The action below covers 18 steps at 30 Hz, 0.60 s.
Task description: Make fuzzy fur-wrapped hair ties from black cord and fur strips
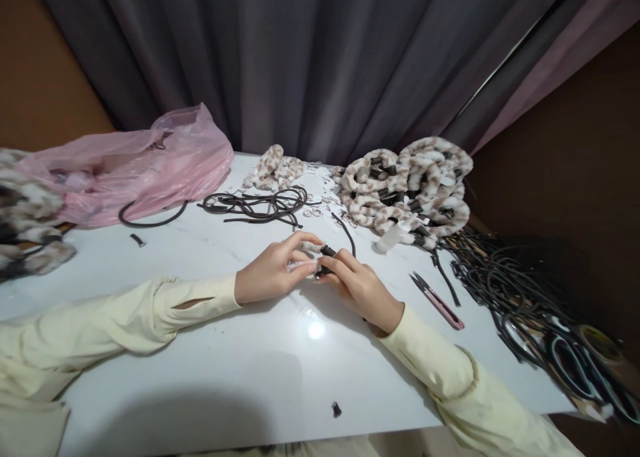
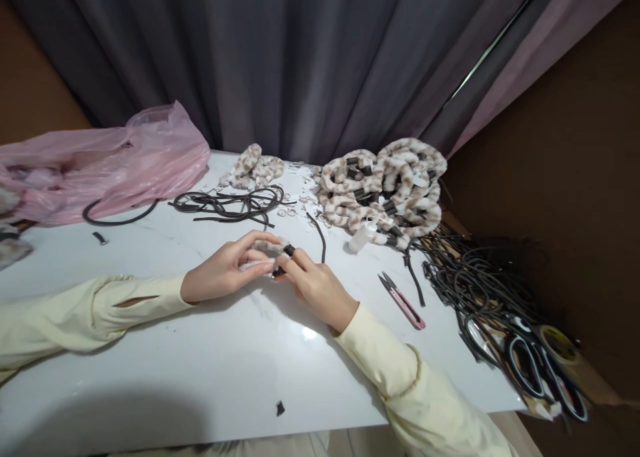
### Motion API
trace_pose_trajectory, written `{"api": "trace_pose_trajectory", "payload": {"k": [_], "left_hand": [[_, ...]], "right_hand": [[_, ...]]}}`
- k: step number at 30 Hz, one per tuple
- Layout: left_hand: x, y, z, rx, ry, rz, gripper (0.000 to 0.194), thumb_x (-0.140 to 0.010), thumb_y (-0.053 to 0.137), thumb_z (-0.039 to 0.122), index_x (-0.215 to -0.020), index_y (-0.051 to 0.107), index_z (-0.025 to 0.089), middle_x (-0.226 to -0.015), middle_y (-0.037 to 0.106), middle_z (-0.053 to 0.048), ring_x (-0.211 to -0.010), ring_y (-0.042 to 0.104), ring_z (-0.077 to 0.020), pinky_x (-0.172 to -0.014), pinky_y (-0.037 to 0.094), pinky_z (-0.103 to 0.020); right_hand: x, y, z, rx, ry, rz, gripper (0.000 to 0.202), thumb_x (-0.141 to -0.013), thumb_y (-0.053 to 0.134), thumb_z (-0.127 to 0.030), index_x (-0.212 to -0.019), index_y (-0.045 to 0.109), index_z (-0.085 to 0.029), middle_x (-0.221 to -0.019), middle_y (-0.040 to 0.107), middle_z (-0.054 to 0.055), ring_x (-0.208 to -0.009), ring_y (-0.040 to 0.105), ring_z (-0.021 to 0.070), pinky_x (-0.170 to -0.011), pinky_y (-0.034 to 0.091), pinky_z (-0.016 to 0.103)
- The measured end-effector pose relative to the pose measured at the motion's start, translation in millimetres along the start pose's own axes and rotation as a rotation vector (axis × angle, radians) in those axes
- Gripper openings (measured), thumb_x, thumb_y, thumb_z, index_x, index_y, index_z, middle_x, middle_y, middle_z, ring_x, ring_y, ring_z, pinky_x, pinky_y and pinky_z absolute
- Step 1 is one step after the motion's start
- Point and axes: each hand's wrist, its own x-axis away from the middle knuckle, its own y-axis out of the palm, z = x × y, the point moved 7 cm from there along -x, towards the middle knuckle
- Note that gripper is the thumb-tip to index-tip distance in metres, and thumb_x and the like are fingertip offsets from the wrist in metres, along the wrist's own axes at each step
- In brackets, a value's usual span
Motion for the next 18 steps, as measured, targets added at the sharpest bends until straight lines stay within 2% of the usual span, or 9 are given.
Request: {"api": "trace_pose_trajectory", "payload": {"k": [2,5,7,10,15,18], "left_hand": [[-0.3,-1.1,-0.5,-0.019,-0.014,0.009,0.033,-0.083,0.050,0.026,-0.115,0.045,0.019,-0.079,0.071,-0.001,-0.061,0.059,-0.0130,-0.060,0.040,-0.024],[0.0,-2.1,0.4,-0.029,-0.017,0.028,0.031,-0.083,0.050,0.026,-0.114,0.047,0.019,-0.081,0.073,-0.001,-0.067,0.062,-0.0141,-0.064,0.042,-0.024],[0.2,-3.0,1.3,-0.036,-0.012,0.045,0.031,-0.083,0.050,0.024,-0.113,0.048,0.019,-0.084,0.073,-0.001,-0.073,0.064,-0.0149,-0.067,0.043,-0.024],[-0.2,-4.5,2.3,-0.051,-0.001,0.065,0.030,-0.083,0.049,0.025,-0.112,0.048,0.019,-0.084,0.073,-0.001,-0.075,0.065,-0.0155,-0.069,0.044,-0.024],[-1.9,-5.8,1.1,-0.080,0.007,0.086,0.031,-0.083,0.049,0.024,-0.113,0.047,0.018,-0.080,0.073,-0.001,-0.071,0.064,-0.0150,-0.070,0.043,-0.026],[-1.9,-5.0,1.1,-0.103,0.016,0.088,0.031,-0.082,0.049,0.023,-0.112,0.045,0.018,-0.078,0.073,0.000,-0.066,0.062,-0.0143,-0.067,0.043,-0.026]], "right_hand": [[0.4,-1.7,-0.3,0.000,0.012,0.025,0.018,-0.092,0.038,-0.019,-0.104,0.051,-0.018,-0.084,0.061,0.005,-0.060,0.057,0.0118,-0.047,0.041,0.021],[0.5,-5.5,-6.3,0.036,-0.016,0.082,0.022,-0.088,0.039,-0.010,-0.105,0.050,-0.017,-0.101,0.066,0.009,-0.064,0.062,0.0120,-0.047,0.041,0.021],[0.4,-8.1,-11.7,0.066,-0.047,0.121,0.026,-0.084,0.040,-0.006,-0.106,0.051,-0.016,-0.110,0.064,0.013,-0.061,0.063,0.0124,-0.048,0.042,0.023],[-0.4,-8.3,-16.1,0.052,-0.071,0.131,0.029,-0.082,0.039,-0.003,-0.105,0.050,-0.015,-0.114,0.063,0.017,-0.060,0.064,0.0141,-0.048,0.045,0.024],[0.8,-3.4,-7.4,-0.162,-0.004,0.108,0.031,-0.077,0.036,0.002,-0.098,0.044,-0.019,-0.113,0.064,0.015,-0.069,0.067,0.0148,-0.055,0.050,0.023],[3.3,2.5,-0.8,-0.322,0.036,0.076,0.030,-0.074,0.034,0.002,-0.094,0.040,-0.021,-0.115,0.062,0.015,-0.083,0.068,0.0171,-0.062,0.053,0.026]]}}
